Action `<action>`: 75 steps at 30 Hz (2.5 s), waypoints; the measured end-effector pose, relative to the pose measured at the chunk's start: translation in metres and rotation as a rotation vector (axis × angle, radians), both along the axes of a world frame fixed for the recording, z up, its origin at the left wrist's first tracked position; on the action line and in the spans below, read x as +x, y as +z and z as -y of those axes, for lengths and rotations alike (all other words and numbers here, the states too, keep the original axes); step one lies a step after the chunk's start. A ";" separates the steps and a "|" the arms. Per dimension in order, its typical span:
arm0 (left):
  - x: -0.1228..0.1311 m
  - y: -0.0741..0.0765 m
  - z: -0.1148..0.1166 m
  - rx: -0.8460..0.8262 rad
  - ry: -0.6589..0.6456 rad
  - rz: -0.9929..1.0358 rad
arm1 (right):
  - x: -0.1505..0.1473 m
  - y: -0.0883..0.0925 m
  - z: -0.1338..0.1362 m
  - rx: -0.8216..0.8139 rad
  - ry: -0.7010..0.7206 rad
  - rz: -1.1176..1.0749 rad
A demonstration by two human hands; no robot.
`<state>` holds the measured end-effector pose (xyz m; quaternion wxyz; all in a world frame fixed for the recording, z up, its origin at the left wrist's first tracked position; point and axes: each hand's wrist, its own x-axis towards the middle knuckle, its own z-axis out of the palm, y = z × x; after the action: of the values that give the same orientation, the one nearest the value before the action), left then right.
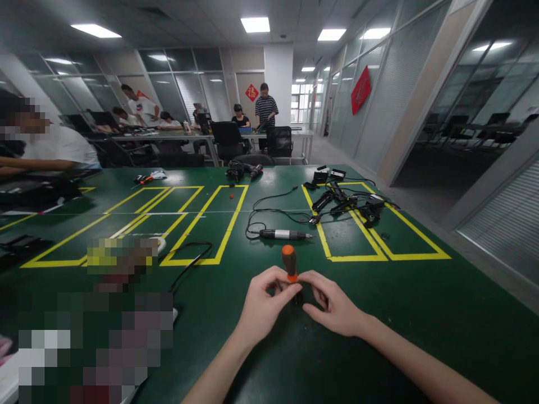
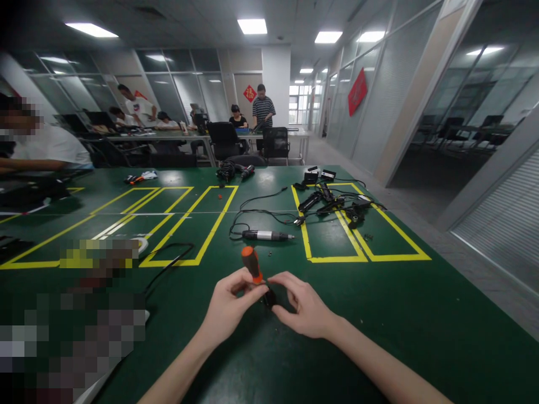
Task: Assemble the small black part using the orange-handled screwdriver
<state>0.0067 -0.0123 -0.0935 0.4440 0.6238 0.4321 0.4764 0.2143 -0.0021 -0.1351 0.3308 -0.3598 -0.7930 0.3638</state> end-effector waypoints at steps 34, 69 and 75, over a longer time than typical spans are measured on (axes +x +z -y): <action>-0.021 -0.048 -0.009 0.125 -0.154 -0.485 | -0.038 0.036 0.002 -0.456 -0.106 -0.592; -0.026 -0.052 -0.009 0.139 -0.198 -0.488 | -0.036 0.026 -0.006 -0.377 -0.068 -0.568; -0.023 -0.049 -0.009 0.109 -0.183 -0.523 | -0.035 0.026 -0.005 -0.402 -0.003 -0.547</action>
<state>-0.0164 -0.0030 -0.1422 0.3243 0.7851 0.4475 0.2796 0.1789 0.0032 -0.1091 0.4543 -0.3081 -0.5868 0.5953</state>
